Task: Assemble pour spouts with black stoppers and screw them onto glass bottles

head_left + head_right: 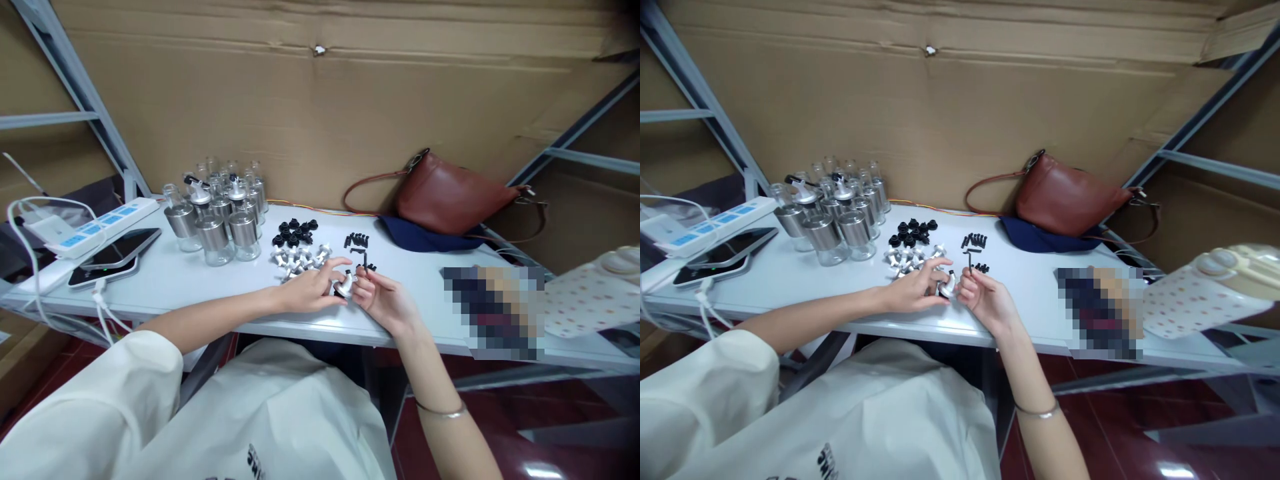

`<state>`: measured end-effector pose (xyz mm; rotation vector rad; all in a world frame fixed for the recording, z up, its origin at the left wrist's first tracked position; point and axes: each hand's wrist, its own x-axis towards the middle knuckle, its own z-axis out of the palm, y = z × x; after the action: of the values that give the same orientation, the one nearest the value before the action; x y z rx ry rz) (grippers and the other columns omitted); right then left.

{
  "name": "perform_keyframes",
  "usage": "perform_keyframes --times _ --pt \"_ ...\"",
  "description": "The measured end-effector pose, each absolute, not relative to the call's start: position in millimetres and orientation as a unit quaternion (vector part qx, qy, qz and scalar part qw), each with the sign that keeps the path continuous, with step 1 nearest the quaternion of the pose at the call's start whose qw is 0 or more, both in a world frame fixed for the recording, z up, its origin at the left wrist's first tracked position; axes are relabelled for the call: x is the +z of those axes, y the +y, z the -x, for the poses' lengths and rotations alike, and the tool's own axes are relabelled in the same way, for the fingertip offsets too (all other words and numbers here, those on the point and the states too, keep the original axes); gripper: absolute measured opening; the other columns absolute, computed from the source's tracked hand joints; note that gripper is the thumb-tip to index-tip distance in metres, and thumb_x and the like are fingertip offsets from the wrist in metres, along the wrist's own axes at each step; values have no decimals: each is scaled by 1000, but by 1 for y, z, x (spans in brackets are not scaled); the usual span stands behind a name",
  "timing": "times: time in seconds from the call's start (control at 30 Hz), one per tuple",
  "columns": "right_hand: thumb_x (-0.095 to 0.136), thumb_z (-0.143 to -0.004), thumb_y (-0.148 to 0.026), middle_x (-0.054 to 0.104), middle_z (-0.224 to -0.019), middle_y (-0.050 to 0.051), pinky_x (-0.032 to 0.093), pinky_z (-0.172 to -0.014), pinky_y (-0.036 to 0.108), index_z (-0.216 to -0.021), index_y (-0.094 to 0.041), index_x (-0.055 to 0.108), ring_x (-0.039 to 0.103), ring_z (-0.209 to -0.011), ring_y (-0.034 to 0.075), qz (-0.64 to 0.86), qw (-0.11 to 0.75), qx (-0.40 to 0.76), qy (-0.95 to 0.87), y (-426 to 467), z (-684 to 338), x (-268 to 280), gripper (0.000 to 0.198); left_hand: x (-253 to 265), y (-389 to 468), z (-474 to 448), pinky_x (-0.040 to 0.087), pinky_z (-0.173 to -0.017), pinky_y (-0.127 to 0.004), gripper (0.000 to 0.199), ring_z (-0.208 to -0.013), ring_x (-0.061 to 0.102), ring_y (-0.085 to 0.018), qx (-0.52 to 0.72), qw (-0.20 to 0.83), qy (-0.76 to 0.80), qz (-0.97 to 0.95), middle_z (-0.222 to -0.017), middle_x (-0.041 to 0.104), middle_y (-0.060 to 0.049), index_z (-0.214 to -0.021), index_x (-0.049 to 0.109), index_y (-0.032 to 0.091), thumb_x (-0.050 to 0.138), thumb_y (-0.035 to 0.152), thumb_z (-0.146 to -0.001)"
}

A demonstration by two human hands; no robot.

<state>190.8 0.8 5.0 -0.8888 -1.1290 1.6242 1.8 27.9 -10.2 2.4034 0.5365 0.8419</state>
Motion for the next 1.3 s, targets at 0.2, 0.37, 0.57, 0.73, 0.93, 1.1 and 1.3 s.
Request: perform_keyframes --times 0.2,0.37,0.57,0.73,0.93,1.1,1.3 --pt "67 -70 -36 26 -55 -7 35 -50 27 -70 -21 55 27 -49 11 348 443 698 -443 -12 -197 1 20 -4 26 -2 46 -66 -27 76 -54 56 -8 299 324 213 -872 -108 63 -11 -141 14 20 62 27 -83" --pt "66 -70 -35 27 -55 -7 33 -49 27 -70 -20 54 26 -49 11 349 439 704 -437 -16 -199 1 19 0 24 -2 44 -66 -26 73 -53 55 -9 267 316 207 -886 -100 66 -6 -139 19 20 63 26 -82" --pt "67 -66 -26 29 -55 -6 30 -49 24 -62 -20 51 25 -50 10 339 449 729 -390 -16 -196 3 18 -2 25 -3 42 -63 -26 60 -48 50 -7 279 301 220 -885 -96 65 -7 -124 30 16 67 32 -79" --pt "69 -68 -22 28 -53 -7 31 -49 22 -61 -19 50 26 -49 9 324 447 750 -364 -15 -197 -1 20 1 25 -2 41 -63 -25 59 -48 50 -7 268 308 225 -885 -96 66 -7 -122 31 16 66 33 -79" --pt "71 -68 -20 29 -52 -7 31 -49 21 -61 -17 49 28 -48 8 310 442 760 -361 -15 -198 -2 23 5 23 -2 41 -63 -24 57 -51 52 -8 252 306 237 -887 -98 67 -7 -122 33 17 67 31 -78" --pt "71 -70 -22 30 -52 -7 29 -48 21 -61 -17 50 26 -48 7 309 434 757 -378 -15 -198 -2 23 5 24 -1 42 -64 -25 60 -50 52 -8 256 293 237 -890 -98 67 -7 -126 32 17 66 33 -79" --pt "72 -69 -22 31 -51 -7 28 -48 20 -62 -16 51 27 -48 6 314 432 758 -375 -15 -198 -2 23 4 24 0 43 -64 -25 63 -53 55 -8 259 292 227 -892 -103 66 -9 -130 34 17 67 34 -79"
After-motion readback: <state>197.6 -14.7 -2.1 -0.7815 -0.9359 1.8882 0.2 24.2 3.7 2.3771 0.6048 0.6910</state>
